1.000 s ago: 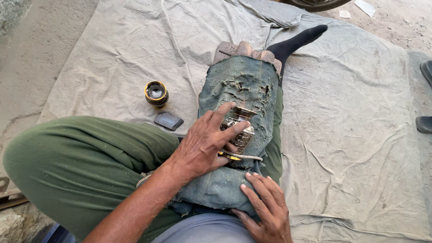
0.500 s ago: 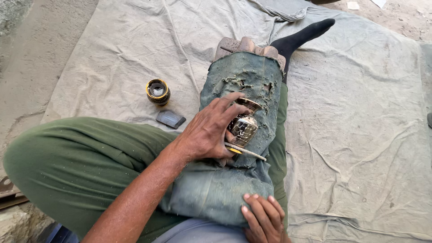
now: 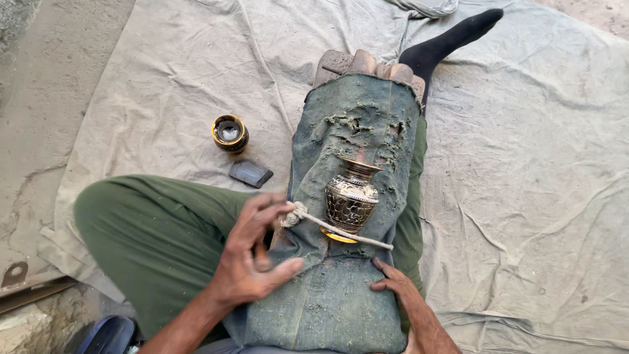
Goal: The person sits on the ground with a sandbag on their lap and embosses a decorative pattern into a small brass vessel. They hold a punch against the metal with one hand and strike it with a wooden mallet in the other, repositioning the punch and rotating the vessel to work different areas of the pattern.
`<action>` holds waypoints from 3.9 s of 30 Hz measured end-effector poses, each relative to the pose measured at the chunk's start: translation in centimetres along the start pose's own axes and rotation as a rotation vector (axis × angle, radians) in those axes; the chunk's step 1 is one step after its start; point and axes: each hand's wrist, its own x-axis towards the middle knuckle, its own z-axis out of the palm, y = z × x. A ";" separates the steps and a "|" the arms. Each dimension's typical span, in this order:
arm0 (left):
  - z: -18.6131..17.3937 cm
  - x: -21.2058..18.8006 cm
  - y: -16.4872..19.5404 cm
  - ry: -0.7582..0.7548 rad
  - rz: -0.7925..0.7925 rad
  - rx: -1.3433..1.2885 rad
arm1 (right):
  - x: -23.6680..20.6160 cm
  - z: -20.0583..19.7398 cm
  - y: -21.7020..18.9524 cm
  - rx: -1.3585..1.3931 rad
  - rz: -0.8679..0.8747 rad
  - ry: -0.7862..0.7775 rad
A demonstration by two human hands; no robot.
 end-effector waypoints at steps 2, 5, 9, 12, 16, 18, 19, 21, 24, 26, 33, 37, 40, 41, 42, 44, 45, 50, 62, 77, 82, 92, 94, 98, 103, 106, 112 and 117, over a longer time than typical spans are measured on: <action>1.1 -2.8 -1.2 0.115 -0.315 -0.270 | -0.6 0.5 0.9 0.099 0.077 0.038; 2.1 -4.9 -3.3 0.273 -0.483 -0.532 | -1.3 1.3 1.1 0.095 0.112 0.121; 1.9 -3.0 -4.6 0.321 -0.365 -0.777 | 0.4 0.6 -1.0 0.088 -0.095 0.185; 1.9 0.6 -4.4 0.312 -0.324 -0.898 | 3.3 -1.0 -3.4 -0.263 -0.061 0.206; 2.8 5.1 -4.0 0.258 -0.203 -0.780 | 7.8 -2.8 -4.5 -0.416 -0.121 0.240; 3.2 6.8 -4.1 0.233 -0.201 -0.787 | 8.8 -3.4 -4.7 -0.439 -0.110 0.235; 3.1 7.7 -4.2 0.200 -0.190 -0.787 | 9.0 -3.7 -4.7 -0.447 -0.084 0.243; 2.9 7.9 -4.1 0.174 -0.205 -0.688 | 8.9 -4.1 -4.8 -0.475 -0.042 0.227; 2.5 7.8 -4.3 0.137 -0.195 -0.721 | 7.9 -4.0 -4.8 -0.507 -0.054 0.227; 2.6 6.1 -4.2 0.139 -0.228 -0.766 | 6.8 -3.2 -4.7 -0.484 -0.064 0.212; 2.0 0.7 -3.8 0.107 -0.316 -0.849 | 3.1 -0.1 -4.1 -0.484 -0.005 0.201; 1.7 3.0 -2.2 -0.006 -0.286 -0.362 | 4.3 -2.1 -5.8 -0.467 0.153 0.388; 2.2 5.3 -0.2 -0.103 0.016 0.063 | 8.1 -4.2 -7.2 -0.467 0.195 0.509; 2.5 6.2 0.3 -0.083 0.099 0.186 | 10.1 -5.1 -7.3 -0.500 0.155 0.533; 2.9 7.0 0.7 -0.064 0.185 0.308 | 11.9 -5.4 -7.4 -0.481 0.092 0.534; 3.5 8.3 1.1 -0.005 0.306 0.445 | 15.8 -6.2 -7.2 -0.478 -0.046 0.559; 3.7 9.0 1.2 0.031 0.339 0.460 | 17.7 -6.5 -7.0 -0.491 -0.117 0.582; 3.7 10.0 1.8 0.022 0.267 0.338 | 23.2 -7.9 -7.2 -0.303 0.075 0.594; 2.5 3.2 4.0 -0.200 0.164 0.474 | 18.3 -2.3 -5.9 0.009 0.070 0.558; 2.8 2.7 3.5 -0.096 0.205 0.446 | 18.4 -3.2 -5.5 -0.011 0.134 0.424; 2.6 4.0 2.7 -0.186 0.201 0.359 | 18.7 -3.6 -5.3 0.001 0.120 0.381; 1.8 4.3 2.9 -0.251 0.381 0.271 | 18.5 -6.0 -4.2 -0.129 0.110 0.244; 2.0 4.3 2.8 -0.264 0.440 0.295 | 18.7 -6.0 -4.5 -0.117 0.112 0.231; 2.1 4.2 2.5 -0.234 0.390 0.262 | 18.4 -5.1 -5.4 -0.134 0.221 0.275; 1.8 4.0 2.4 -0.242 0.412 0.215 | 19.3 -5.4 -5.5 -0.300 0.025 0.464; 1.9 3.9 2.5 -0.259 0.416 0.200 | 24.1 -8.1 -4.2 -0.612 -0.026 0.613; 2.2 3.4 2.9 -0.216 0.368 0.229 | 33.6 -11.8 -2.0 -0.825 0.077 0.433; 2.0 3.1 3.2 -0.233 0.326 0.226 | 33.0 -10.6 -2.2 -0.850 0.012 0.495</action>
